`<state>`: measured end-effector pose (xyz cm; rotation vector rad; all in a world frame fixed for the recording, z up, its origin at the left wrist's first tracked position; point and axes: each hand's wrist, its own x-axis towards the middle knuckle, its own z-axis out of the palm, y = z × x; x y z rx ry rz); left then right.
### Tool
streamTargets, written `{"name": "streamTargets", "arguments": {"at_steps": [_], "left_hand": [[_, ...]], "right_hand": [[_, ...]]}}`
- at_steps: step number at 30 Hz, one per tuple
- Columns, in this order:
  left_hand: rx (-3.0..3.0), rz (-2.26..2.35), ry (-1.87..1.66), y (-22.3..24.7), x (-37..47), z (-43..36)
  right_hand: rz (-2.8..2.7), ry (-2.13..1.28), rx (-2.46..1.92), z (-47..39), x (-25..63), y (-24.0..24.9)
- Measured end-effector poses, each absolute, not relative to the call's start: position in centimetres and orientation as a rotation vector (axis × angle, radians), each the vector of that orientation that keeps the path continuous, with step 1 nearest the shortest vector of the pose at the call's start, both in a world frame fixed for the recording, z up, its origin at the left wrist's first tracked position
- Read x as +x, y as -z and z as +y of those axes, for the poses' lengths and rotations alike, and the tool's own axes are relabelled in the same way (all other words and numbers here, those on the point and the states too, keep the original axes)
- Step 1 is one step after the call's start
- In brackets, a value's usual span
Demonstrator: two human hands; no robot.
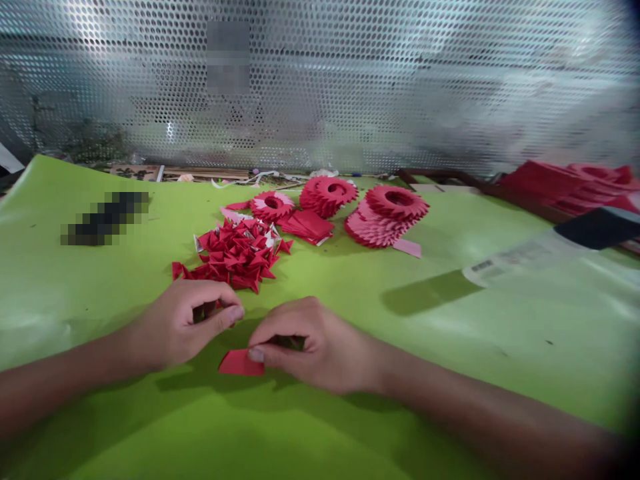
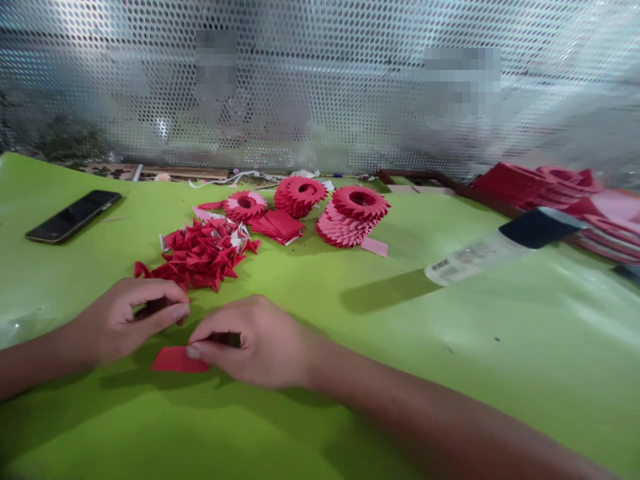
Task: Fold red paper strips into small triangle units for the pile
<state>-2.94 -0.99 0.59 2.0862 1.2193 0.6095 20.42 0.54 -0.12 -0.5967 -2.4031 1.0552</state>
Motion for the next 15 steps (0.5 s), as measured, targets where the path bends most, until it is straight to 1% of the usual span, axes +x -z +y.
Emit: {"name": "streamTargets", "arguments": {"at_steps": [4,7,10,15], "left_hand": [[2.027,1.181,-0.578,-0.4,-3.02,-1.14],[2.056,1.068,-0.511,-0.41,-2.98,-1.09],[2.078,1.012,-0.498,-0.5,-2.91,-0.9],[2.143,1.059,-0.655,-0.56,-3.05,-0.88]], "right_hand": [[-2.362,-0.65,-0.313,0.67,20.44,0.52],[-2.345,-0.469,-0.204,0.58,20.41,0.49],[-2.357,-0.443,-0.184,0.42,20.34,0.28],[-2.323,-0.58,-0.239,0.39,20.24,0.24]]}}
